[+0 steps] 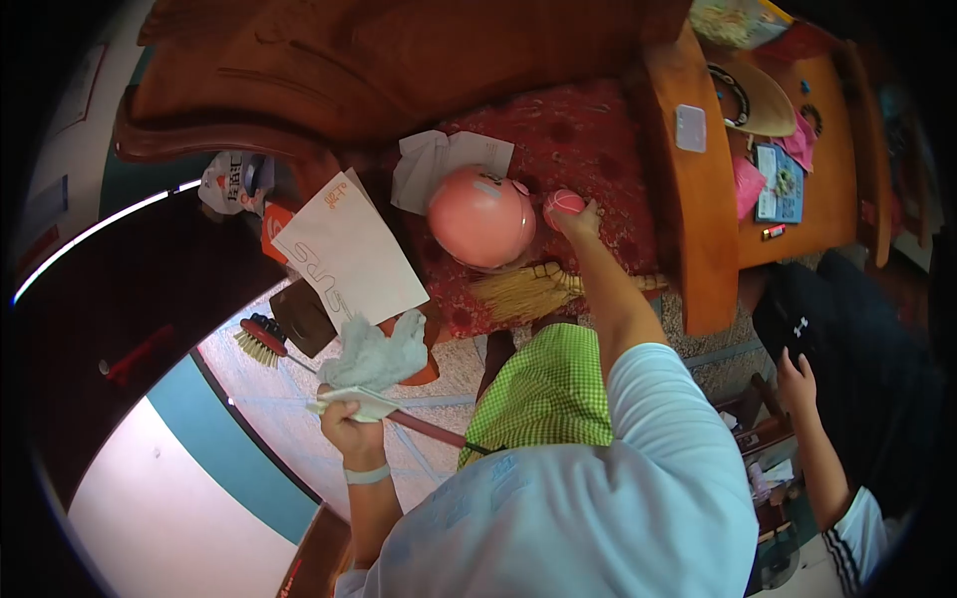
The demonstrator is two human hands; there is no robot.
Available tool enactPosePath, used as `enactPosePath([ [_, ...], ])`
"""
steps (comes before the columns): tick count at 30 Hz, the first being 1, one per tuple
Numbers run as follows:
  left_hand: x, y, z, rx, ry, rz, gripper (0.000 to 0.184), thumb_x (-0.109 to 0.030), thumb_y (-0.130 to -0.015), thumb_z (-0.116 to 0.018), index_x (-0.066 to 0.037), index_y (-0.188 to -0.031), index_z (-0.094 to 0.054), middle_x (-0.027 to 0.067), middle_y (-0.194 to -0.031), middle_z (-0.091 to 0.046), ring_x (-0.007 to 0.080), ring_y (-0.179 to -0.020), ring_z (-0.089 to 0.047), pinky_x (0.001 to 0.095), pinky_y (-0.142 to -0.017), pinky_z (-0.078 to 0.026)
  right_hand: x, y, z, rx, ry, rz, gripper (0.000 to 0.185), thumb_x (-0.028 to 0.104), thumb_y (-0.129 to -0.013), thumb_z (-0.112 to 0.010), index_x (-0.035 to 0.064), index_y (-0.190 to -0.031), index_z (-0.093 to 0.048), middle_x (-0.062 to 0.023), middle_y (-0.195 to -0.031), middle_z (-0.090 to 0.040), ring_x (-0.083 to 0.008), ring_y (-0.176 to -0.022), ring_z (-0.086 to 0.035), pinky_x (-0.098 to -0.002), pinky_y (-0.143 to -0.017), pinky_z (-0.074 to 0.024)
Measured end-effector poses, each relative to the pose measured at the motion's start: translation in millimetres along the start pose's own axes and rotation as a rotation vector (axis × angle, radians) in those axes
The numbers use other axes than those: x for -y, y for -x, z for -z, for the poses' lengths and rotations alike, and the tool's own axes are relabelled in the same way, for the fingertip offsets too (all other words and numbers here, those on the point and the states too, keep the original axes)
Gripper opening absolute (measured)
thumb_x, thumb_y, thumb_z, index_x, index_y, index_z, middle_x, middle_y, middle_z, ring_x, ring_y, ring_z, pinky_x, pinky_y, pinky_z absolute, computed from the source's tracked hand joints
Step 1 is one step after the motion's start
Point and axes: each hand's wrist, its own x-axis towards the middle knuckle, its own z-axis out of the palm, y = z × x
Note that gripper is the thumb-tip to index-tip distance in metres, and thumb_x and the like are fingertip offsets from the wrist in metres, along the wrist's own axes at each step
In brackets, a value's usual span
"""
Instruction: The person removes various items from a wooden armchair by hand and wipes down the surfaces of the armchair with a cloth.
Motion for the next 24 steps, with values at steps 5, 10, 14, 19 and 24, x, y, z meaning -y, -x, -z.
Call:
enactPosePath([
  [5,-2.3,8.1,-56.6,-0.186,-0.052,-0.008,0.029,-0.002,-0.054,-0.043,-0.004,-0.083,-0.044,0.0115,-0.090,-0.052,0.0279,-0.090,-0.052,0.0414,-0.086,-0.042,16.5,-23.7,-24.0,-0.079,0.000,-0.301,0.099,0.034,-0.056,-0.079,0.0048,-0.134,-0.025,-0.0205,-0.127,-0.039,-0.0366,-0.110,-0.047,-0.0413,-0.089,-0.0454],
  [10,-7.0,5.7,-43.1,-0.083,-0.121,-0.006,0.057,-0.006,-0.054,-0.043,0.001,-0.111,-0.045,0.0148,-0.108,-0.051,0.0306,-0.107,-0.047,0.0403,-0.099,-0.033,45.3,-57.4,24.7,0.137,-0.751,-0.112,0.081,0.036,-0.060,-0.079,0.0029,-0.119,-0.036,-0.0124,-0.092,-0.051,-0.0232,-0.075,-0.057,-0.0387,-0.066,-0.0556],
  [14,-2.5,0.7,-49.6,-0.081,-0.155,-0.010,0.056,-0.006,-0.054,-0.043,0.002,-0.110,-0.046,0.0141,-0.107,-0.052,0.0297,-0.107,-0.047,0.0389,-0.099,-0.033,96.8,-105.1,69.9,0.185,-1.033,-0.106,0.059,0.030,-0.069,-0.073,0.0018,-0.113,-0.047,-0.0122,-0.096,-0.053,-0.0248,-0.081,-0.058,-0.0372,-0.072,-0.0555],
  [19,2.5,-7.1,-71.1,-0.137,-0.173,0.014,0.028,-0.002,-0.054,-0.044,-0.003,-0.081,-0.042,0.0117,-0.093,-0.051,0.0259,-0.094,-0.050,0.0364,-0.092,-0.037,117.0,-130.9,75.4,0.139,-1.607,-0.042,0.052,0.004,-0.072,-0.066,-0.0027,-0.118,-0.044,-0.0148,-0.123,-0.042,-0.0281,-0.108,-0.046,-0.0380,-0.080,-0.0553],
  [24,3.9,-8.2,-92.3,-0.156,-0.164,-0.009,0.026,-0.001,-0.053,-0.044,-0.004,-0.079,-0.041,0.0106,-0.090,-0.050,0.0256,-0.092,-0.050,0.0369,-0.091,-0.038,116.2,-139.6,65.4,-0.011,-1.702,-0.056,0.062,-0.003,-0.069,-0.066,-0.0029,-0.124,-0.038,-0.0162,-0.132,-0.034,-0.0309,-0.112,-0.042,-0.0385,-0.076,-0.0572],
])
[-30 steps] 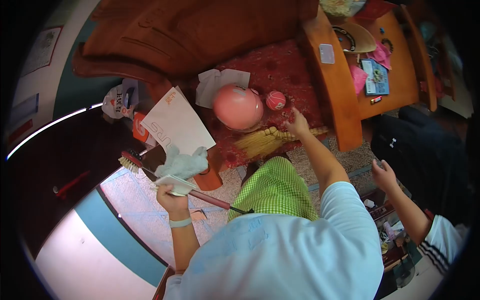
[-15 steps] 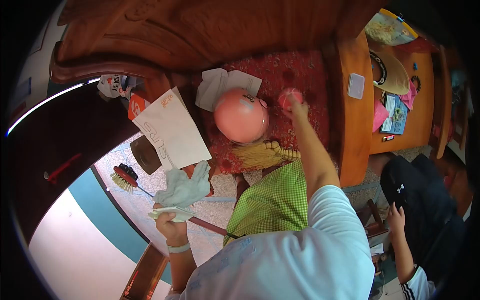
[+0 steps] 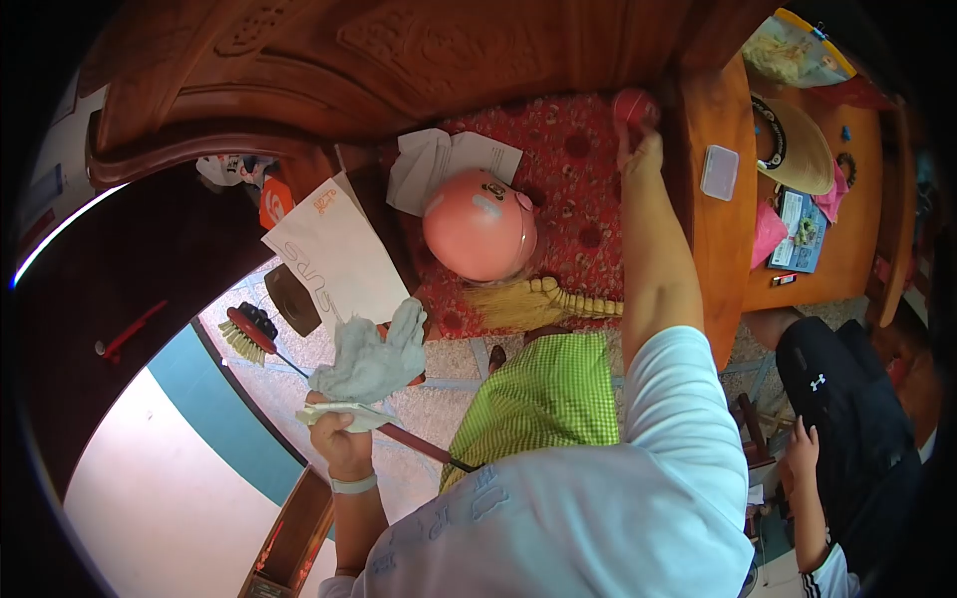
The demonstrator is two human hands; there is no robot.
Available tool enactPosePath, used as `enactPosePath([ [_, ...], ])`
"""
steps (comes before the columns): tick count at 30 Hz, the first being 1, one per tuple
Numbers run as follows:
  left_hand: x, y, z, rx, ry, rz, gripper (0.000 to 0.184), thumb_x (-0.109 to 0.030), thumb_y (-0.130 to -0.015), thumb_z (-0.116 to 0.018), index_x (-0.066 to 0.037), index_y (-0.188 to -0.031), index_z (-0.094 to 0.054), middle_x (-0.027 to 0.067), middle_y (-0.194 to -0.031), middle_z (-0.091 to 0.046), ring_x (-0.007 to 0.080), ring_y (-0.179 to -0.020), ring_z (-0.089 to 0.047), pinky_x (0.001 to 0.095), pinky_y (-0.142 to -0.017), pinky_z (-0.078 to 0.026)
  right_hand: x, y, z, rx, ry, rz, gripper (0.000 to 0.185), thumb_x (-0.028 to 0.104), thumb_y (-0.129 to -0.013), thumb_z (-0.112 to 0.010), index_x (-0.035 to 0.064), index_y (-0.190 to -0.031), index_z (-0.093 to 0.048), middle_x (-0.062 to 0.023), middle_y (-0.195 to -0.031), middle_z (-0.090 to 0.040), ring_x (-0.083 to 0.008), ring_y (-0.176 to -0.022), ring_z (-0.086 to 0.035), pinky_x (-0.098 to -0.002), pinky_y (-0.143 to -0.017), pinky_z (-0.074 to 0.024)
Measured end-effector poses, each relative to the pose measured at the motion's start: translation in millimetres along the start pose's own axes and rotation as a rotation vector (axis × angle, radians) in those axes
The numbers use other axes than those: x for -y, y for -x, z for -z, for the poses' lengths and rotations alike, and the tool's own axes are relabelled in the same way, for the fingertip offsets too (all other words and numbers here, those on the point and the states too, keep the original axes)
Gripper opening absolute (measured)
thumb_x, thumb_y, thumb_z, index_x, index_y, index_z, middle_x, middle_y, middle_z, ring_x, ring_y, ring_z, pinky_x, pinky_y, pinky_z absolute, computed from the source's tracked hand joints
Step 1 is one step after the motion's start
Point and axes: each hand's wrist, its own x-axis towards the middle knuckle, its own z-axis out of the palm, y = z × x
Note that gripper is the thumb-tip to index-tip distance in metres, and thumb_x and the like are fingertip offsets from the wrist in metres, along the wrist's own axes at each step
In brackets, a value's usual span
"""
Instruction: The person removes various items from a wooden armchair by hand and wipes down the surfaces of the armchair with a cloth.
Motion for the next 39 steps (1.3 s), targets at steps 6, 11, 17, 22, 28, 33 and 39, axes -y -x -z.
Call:
enactPosePath([
  [6,4.8,-4.3,21.6,0.101,0.031,0.019,0.057,-0.004,-0.053,-0.044,0.002,-0.109,-0.046,0.0147,-0.109,-0.051,0.0304,-0.109,-0.046,0.0392,-0.102,-0.030,14.6,37.2,-14.1,-0.149,0.218,-0.114,0.044,0.010,-0.081,-0.063,-0.0008,-0.119,-0.045,-0.0124,-0.119,-0.048,-0.0260,-0.109,-0.047,-0.0320,-0.083,-0.0541],
  [11,0.8,-1.8,29.5,0.078,0.074,0.007,0.060,-0.004,-0.053,-0.043,0.002,-0.113,-0.045,0.0162,-0.110,-0.051,0.0321,-0.111,-0.045,0.0405,-0.103,-0.030,1.4,38.6,37.9,0.050,0.471,-0.265,0.032,0.009,-0.082,-0.062,-0.0006,-0.110,-0.051,-0.0128,-0.111,-0.052,-0.0242,-0.094,-0.056,-0.0299,-0.081,-0.0546],
  [17,-2.3,-3.7,31.1,0.061,0.080,0.013,0.060,-0.004,-0.053,-0.043,0.002,-0.113,-0.045,0.0161,-0.111,-0.051,0.0323,-0.110,-0.046,0.0403,-0.102,-0.031,-79.9,91.0,124.4,0.247,1.380,-0.404,0.051,0.038,-0.070,-0.073,0.0031,-0.104,-0.057,-0.0104,-0.094,-0.057,-0.0217,-0.084,-0.055,-0.0349,-0.074,-0.0479],
  [22,-1.8,-5.9,34.9,0.105,0.059,0.006,0.059,-0.004,-0.054,-0.043,0.002,-0.112,-0.045,0.0162,-0.111,-0.051,0.0326,-0.110,-0.046,0.0404,-0.101,-0.032,-129.7,77.9,185.0,0.120,1.487,-0.397,0.069,0.052,-0.081,-0.048,0.0001,-0.126,-0.044,-0.0237,-0.130,-0.041,-0.0351,-0.121,-0.038,-0.0421,-0.097,-0.0323],
  [28,4.0,-9.9,39.6,0.080,0.041,0.015,0.058,-0.005,-0.054,-0.043,0.001,-0.112,-0.045,0.0158,-0.109,-0.052,0.0319,-0.109,-0.047,0.0401,-0.101,-0.032,-110.0,94.8,152.7,0.037,1.381,-0.491,0.067,0.055,-0.080,-0.048,-0.0004,-0.119,-0.049,-0.0212,-0.119,-0.048,-0.0309,-0.106,-0.049,-0.0415,-0.084,-0.0412],
  [33,-1.0,-6.3,21.8,-0.021,0.050,0.014,0.026,-0.001,-0.054,-0.044,-0.004,-0.079,-0.042,0.0098,-0.090,-0.050,0.0244,-0.091,-0.050,0.0363,-0.091,-0.038,-120.9,140.9,120.1,0.145,1.160,-0.607,0.066,0.056,-0.077,-0.055,-0.0020,-0.109,-0.055,-0.0155,-0.105,-0.055,-0.0246,-0.091,-0.055,-0.0380,-0.075,-0.0467],
  [39,-1.6,-3.8,21.5,-0.017,0.065,0.001,0.021,0.000,-0.054,-0.044,-0.006,-0.074,-0.041,0.0084,-0.082,-0.051,0.0234,-0.085,-0.052,0.0361,-0.088,-0.041,-123.0,167.5,79.2,-0.141,1.197,-0.382,0.074,0.059,-0.070,-0.060,-0.0090,-0.100,-0.059,-0.0236,-0.105,-0.058,-0.0320,-0.094,-0.055,-0.0376,-0.083,-0.0402],
])
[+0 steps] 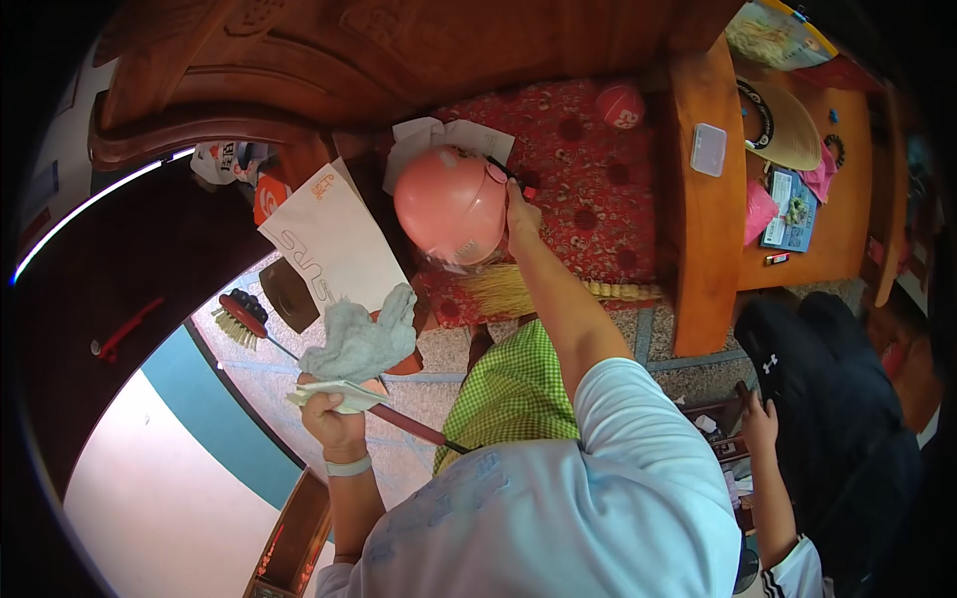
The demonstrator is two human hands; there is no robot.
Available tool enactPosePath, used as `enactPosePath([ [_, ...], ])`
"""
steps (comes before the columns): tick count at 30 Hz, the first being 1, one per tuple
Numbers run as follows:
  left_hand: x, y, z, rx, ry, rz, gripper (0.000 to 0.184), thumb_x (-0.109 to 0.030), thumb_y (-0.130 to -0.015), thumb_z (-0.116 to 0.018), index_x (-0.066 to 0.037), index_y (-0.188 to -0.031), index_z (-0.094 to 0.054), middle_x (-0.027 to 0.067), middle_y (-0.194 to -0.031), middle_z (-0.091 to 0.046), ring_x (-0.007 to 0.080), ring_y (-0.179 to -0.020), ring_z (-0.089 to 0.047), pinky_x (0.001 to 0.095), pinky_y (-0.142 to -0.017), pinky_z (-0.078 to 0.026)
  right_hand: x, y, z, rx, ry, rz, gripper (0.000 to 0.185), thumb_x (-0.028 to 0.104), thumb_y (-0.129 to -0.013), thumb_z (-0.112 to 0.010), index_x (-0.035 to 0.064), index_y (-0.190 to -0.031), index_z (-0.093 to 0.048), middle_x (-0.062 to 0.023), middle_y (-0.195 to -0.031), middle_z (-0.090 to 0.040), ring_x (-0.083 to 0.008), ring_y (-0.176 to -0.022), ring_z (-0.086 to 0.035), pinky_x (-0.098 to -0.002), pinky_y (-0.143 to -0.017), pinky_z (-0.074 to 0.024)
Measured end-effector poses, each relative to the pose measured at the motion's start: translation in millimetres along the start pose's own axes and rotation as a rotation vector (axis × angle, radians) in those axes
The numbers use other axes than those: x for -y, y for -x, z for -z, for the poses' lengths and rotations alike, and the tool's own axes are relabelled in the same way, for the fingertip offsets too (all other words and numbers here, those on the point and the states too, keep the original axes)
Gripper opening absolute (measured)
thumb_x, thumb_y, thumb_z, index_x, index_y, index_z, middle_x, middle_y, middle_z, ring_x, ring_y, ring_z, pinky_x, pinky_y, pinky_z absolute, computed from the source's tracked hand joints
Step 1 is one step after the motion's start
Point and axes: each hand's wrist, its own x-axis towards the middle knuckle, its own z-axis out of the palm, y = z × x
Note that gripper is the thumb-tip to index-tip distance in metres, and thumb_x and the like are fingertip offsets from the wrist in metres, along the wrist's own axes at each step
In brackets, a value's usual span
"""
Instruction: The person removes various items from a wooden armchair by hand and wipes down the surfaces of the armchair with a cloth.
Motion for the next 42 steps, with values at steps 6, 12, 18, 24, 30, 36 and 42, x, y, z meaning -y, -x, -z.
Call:
enactPosePath([
  [6,-5.8,6.0,-18.6,-0.001,0.014,0.025,0.020,0.000,-0.053,-0.044,-0.007,-0.072,-0.040,0.0084,-0.078,-0.050,0.0250,-0.075,-0.054,0.0389,-0.073,-0.050,18.6,27.8,79.1,0.425,-0.479,0.029,0.058,0.048,-0.086,-0.039,0.0085,-0.127,-0.041,-0.0133,-0.119,-0.050,-0.0259,-0.107,-0.050,-0.0439,-0.087,-0.0453],
  [12,0.4,-4.2,-13.2,-0.019,0.054,0.030,0.021,0.000,-0.053,-0.043,-0.006,-0.072,-0.039,0.0089,-0.079,-0.050,0.0263,-0.077,-0.054,0.0399,-0.074,-0.051,-22.4,-5.7,184.5,0.086,-0.685,-0.133,0.056,0.050,-0.087,-0.028,0.0116,-0.123,-0.045,-0.0089,-0.127,-0.046,-0.0244,-0.118,-0.041,-0.0433,-0.099,-0.0344],
  [18,4.8,-6.9,-14.7,0.022,0.039,0.018,0.024,0.000,-0.051,-0.042,-0.005,-0.074,-0.040,0.0112,-0.085,-0.052,0.0285,-0.084,-0.054,0.0432,-0.083,-0.047,-11.3,-16.8,184.9,0.122,-0.945,0.120,0.051,0.042,-0.089,-0.028,0.0099,-0.126,-0.043,-0.0065,-0.130,-0.042,-0.0272,-0.118,-0.040,-0.0437,-0.100,-0.0318],
  [24,-0.2,-1.3,-29.0,0.035,-0.027,0.046,0.023,0.000,-0.051,-0.042,-0.005,-0.074,-0.041,0.0111,-0.085,-0.052,0.0293,-0.083,-0.054,0.0450,-0.084,-0.047,-2.6,-90.0,205.5,0.156,-0.994,0.292,0.050,0.037,-0.090,-0.029,0.0046,-0.125,-0.044,-0.0098,-0.133,-0.042,-0.0252,-0.117,-0.043,-0.0414,-0.096,-0.0380],
  [30,11.2,-17.1,10.9,0.191,0.025,0.057,0.060,-0.004,-0.054,-0.042,0.002,-0.113,-0.045,0.0163,-0.111,-0.051,0.0314,-0.111,-0.046,0.0391,-0.102,-0.031,-55.9,-148.7,235.8,-0.254,-0.642,0.161,0.025,0.025,-0.086,-0.044,0.0062,-0.099,-0.054,-0.0049,-0.087,-0.058,-0.0177,-0.074,-0.056,-0.0305,-0.064,-0.0468],
  [36,0.5,-7.4,-28.9,0.077,-0.009,0.044,0.021,0.000,-0.052,-0.042,-0.007,-0.072,-0.041,0.0084,-0.081,-0.051,0.0247,-0.083,-0.052,0.0365,-0.084,-0.043,-64.0,-54.0,190.2,-0.370,-0.366,0.269,0.014,0.006,-0.085,-0.046,-0.0007,-0.097,-0.045,-0.0075,-0.063,-0.053,-0.0143,-0.047,-0.051,-0.0260,-0.039,-0.0420],
  [42,6.5,-10.4,-8.5,0.004,0.070,0.042,0.024,-0.001,-0.051,-0.043,-0.006,-0.074,-0.041,0.0092,-0.084,-0.050,0.0254,-0.085,-0.050,0.0361,-0.087,-0.041,-48.6,-31.0,153.0,-0.156,-0.462,0.018,0.025,0.012,-0.086,-0.052,-0.0010,-0.107,-0.047,-0.0082,-0.067,-0.054,-0.0166,-0.051,-0.053,-0.0277,-0.043,-0.0464],
])
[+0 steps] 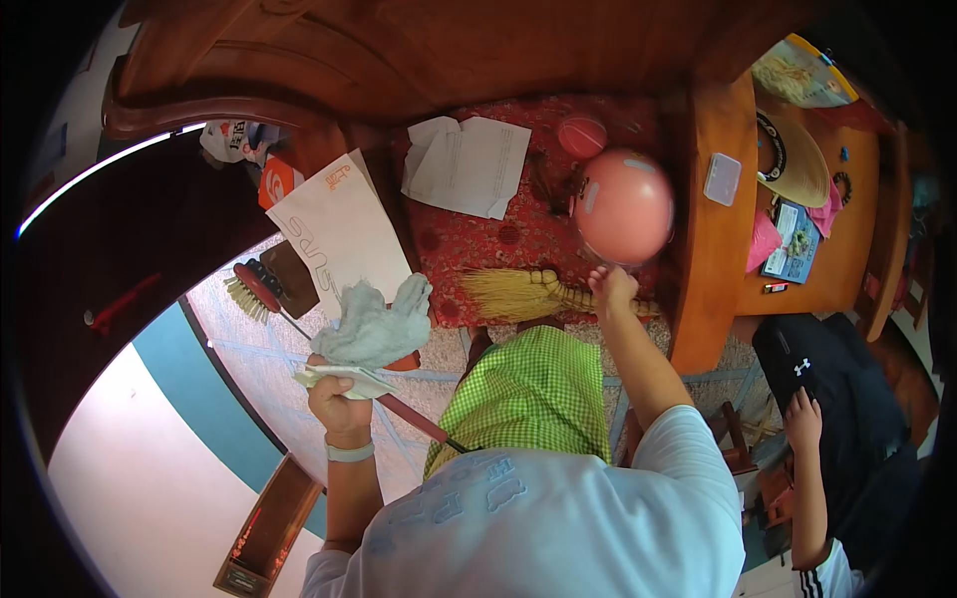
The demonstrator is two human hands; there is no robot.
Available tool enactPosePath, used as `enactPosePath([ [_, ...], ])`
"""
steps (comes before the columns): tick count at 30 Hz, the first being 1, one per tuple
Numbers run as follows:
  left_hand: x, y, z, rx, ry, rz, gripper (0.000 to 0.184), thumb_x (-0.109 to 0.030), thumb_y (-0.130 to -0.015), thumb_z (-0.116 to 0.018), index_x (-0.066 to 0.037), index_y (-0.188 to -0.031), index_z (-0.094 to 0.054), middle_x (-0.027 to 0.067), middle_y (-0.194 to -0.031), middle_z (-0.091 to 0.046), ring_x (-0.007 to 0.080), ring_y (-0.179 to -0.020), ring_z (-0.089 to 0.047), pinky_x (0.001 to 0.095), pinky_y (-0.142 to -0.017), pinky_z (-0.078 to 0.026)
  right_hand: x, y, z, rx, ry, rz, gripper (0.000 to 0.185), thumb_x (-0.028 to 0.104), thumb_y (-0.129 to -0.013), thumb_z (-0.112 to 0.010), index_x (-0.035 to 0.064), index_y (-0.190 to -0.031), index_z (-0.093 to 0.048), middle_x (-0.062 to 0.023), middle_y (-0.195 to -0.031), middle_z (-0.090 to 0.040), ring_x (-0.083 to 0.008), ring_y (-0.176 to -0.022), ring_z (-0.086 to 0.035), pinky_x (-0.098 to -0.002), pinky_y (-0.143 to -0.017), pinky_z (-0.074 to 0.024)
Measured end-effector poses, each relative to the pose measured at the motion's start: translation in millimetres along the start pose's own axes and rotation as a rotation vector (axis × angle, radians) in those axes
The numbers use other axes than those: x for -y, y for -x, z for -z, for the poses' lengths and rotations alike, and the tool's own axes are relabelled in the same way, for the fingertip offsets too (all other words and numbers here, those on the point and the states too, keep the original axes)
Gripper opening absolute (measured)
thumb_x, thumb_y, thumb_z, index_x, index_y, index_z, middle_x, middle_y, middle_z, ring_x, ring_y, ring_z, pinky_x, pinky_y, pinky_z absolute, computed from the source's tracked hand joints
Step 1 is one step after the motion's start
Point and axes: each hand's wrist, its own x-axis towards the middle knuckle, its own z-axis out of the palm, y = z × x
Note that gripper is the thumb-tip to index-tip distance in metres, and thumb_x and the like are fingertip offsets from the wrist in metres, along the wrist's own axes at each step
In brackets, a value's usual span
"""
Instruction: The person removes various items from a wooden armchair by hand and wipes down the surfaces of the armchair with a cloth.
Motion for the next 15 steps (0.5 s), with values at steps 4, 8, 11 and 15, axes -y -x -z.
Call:
enactPosePath([
  [4,3.0,1.4,2.5,-0.028,-0.028,-0.009,0.024,-0.001,-0.051,-0.042,-0.006,-0.074,-0.040,0.0092,-0.085,-0.049,0.0253,-0.085,-0.050,0.0354,-0.086,-0.041,32.9,38.4,-56.9,0.240,-0.121,-0.455,0.032,0.023,-0.086,-0.054,-0.0030,-0.104,-0.047,-0.0169,-0.084,-0.058,-0.0259,-0.073,-0.060,-0.0300,-0.061,-0.0559],
  [8,6.6,5.7,5.9,-0.071,-0.026,-0.017,0.024,-0.001,-0.052,-0.042,-0.005,-0.076,-0.040,0.0100,-0.086,-0.049,0.0251,-0.087,-0.049,0.0351,-0.088,-0.039,79.8,47.1,-142.8,0.469,-0.457,-0.657,0.052,0.033,-0.086,-0.055,-0.0068,-0.115,-0.040,-0.0265,-0.123,-0.037,-0.0399,-0.109,-0.045,-0.0498,-0.089,-0.0466],
  [11,7.9,7.0,-4.8,-0.071,-0.027,-0.022,0.024,-0.002,-0.053,-0.042,-0.005,-0.076,-0.039,0.0100,-0.086,-0.048,0.0248,-0.088,-0.048,0.0344,-0.089,-0.039,77.5,-2.8,-188.4,0.580,-0.381,-0.182,0.045,0.033,-0.083,-0.059,0.0059,-0.116,-0.044,-0.0191,-0.123,-0.036,-0.0360,-0.112,-0.040,-0.0531,-0.090,-0.0443],
  [15,12.1,6.1,28.8,0.082,-0.049,-0.026,0.060,-0.005,-0.053,-0.043,0.001,-0.113,-0.045,0.0159,-0.111,-0.050,0.0316,-0.111,-0.045,0.0399,-0.102,-0.031,82.2,9.0,-212.8,0.326,-0.383,-0.229,0.052,0.032,-0.075,-0.068,0.0072,-0.115,-0.046,-0.0127,-0.116,-0.045,-0.0309,-0.104,-0.046,-0.0474,-0.086,-0.0453],
])
